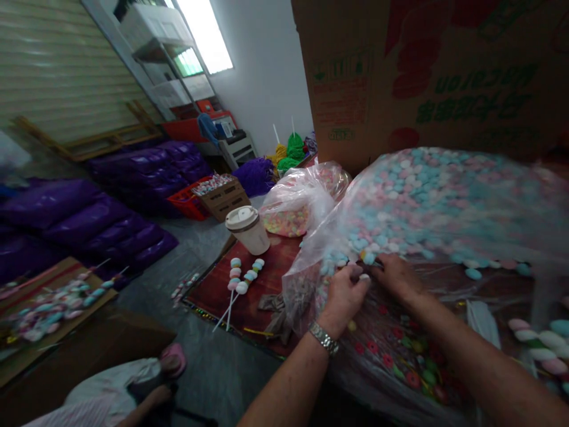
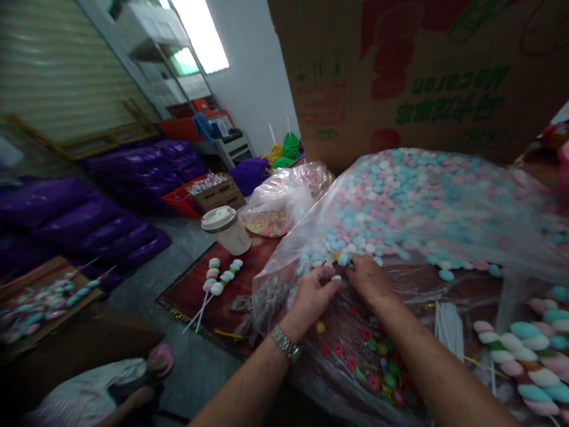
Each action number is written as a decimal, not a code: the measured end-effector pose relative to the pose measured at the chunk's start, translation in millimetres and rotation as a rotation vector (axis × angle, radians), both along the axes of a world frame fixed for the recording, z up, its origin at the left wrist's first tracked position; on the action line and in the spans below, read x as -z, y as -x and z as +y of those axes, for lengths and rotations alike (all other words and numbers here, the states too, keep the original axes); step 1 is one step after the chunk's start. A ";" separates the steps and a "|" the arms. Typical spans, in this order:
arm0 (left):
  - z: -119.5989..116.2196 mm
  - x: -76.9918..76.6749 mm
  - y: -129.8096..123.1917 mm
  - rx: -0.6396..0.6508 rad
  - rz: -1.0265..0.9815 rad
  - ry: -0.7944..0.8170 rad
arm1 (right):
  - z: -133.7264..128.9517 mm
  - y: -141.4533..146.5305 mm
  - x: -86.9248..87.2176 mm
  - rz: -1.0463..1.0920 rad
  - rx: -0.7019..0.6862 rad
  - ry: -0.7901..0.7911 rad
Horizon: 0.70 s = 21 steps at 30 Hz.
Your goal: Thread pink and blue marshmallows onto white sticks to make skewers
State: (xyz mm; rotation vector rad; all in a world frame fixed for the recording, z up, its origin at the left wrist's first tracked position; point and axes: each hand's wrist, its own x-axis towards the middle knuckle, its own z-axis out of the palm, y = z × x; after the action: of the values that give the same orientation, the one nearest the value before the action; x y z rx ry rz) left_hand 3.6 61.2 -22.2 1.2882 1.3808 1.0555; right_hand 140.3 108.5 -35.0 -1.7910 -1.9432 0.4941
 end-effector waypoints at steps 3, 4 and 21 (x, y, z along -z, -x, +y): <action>-8.8 -5.6 18.9 0.008 -0.435 0.243 | 3.2 2.6 -4.7 -0.006 0.009 0.041; -12.1 -7.2 24.0 0.013 -0.564 0.302 | -0.8 -0.1 -8.2 0.004 0.002 0.055; -49.9 -27.5 4.3 -0.082 -0.719 0.172 | -102.7 8.5 -38.8 0.792 -0.006 -0.034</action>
State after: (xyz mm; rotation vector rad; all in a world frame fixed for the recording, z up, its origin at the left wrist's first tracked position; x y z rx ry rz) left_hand -0.7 11.3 5.4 0.6247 0.9426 1.2594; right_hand 131.8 5.9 3.8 -1.2733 -1.3800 0.9826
